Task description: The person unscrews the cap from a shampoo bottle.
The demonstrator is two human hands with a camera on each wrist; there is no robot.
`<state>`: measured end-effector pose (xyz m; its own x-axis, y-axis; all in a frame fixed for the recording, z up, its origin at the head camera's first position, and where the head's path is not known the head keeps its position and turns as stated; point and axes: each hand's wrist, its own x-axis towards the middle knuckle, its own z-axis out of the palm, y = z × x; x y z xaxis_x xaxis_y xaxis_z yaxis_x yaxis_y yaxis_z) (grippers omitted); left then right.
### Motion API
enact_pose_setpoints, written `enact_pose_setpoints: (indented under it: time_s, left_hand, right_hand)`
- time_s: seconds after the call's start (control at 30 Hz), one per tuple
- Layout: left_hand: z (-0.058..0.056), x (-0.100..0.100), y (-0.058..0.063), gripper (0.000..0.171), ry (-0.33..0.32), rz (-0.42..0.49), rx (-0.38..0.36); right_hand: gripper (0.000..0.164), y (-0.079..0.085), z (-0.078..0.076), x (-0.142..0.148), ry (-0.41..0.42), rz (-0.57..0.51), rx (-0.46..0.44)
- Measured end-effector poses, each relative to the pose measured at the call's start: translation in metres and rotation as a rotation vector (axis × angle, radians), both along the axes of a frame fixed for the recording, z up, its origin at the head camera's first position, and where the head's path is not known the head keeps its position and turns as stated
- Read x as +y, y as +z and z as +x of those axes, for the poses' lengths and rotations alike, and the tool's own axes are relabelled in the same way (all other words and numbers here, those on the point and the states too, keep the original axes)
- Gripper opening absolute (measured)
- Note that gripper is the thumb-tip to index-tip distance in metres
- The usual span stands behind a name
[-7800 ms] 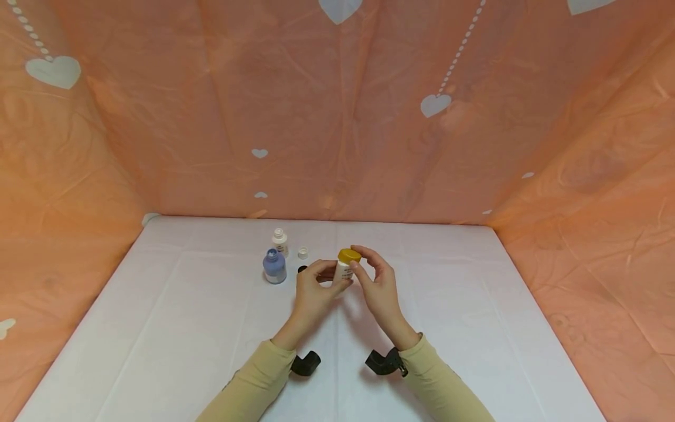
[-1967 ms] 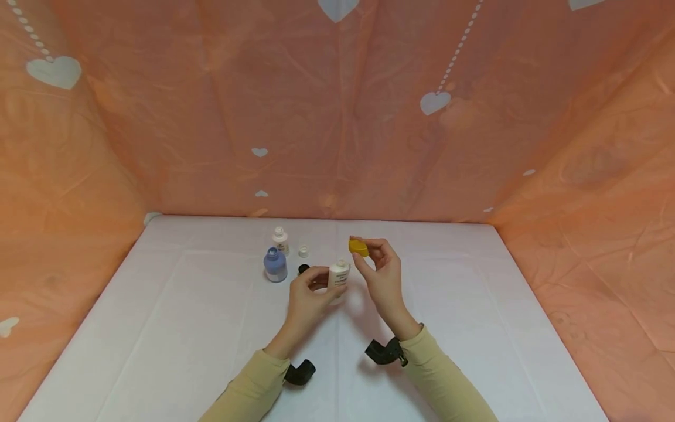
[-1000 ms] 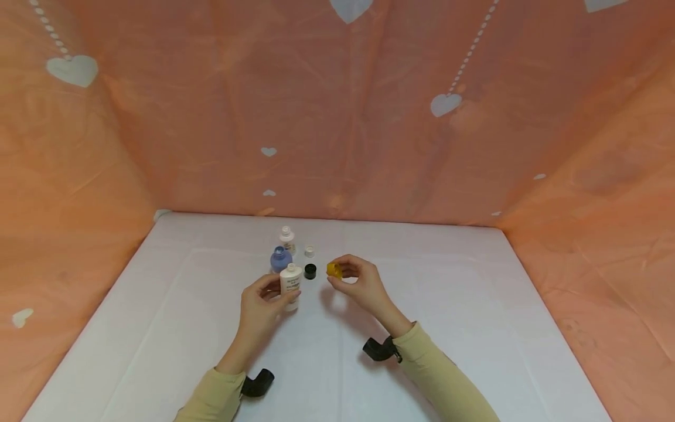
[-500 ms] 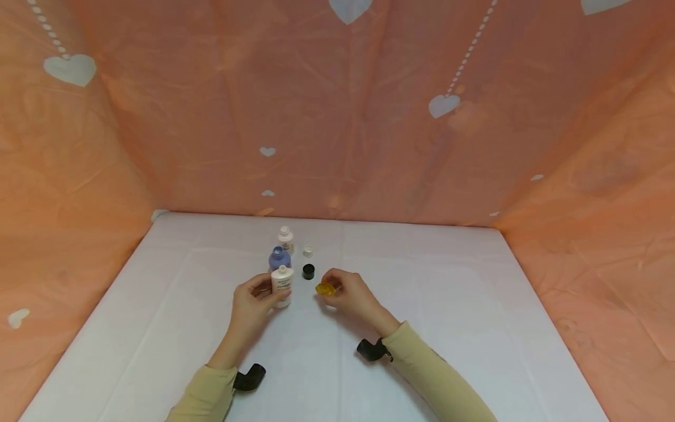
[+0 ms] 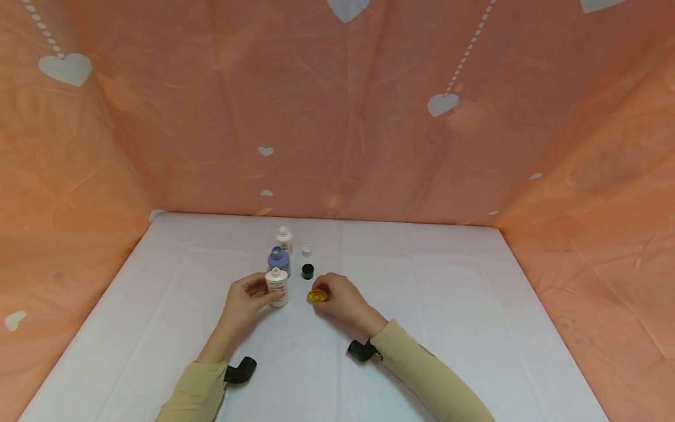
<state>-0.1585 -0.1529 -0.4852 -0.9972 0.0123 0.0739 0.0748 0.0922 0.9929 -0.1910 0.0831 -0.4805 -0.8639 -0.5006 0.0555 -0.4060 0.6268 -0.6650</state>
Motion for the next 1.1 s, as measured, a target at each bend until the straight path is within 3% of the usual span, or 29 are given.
enact_pose_setpoints:
  time_s: [0.4,0.83,1.1]
  left_hand:
    - [-0.004,-0.008,0.003,0.046,-0.062,-0.026,-0.011]
    - [-0.008,-0.018,0.002,0.048,-0.094,-0.052,-0.025]
    - [-0.007,-0.021,-0.003,0.048,-0.120,-0.065,-0.027]
  right_hand:
    - [0.026,-0.003,-0.005,-0.012,0.034,0.024,0.025]
    - [0.027,-0.007,-0.005,-0.017,0.009,0.029,0.003]
    - [0.040,-0.002,0.002,-0.010,0.019,0.021,-0.012]
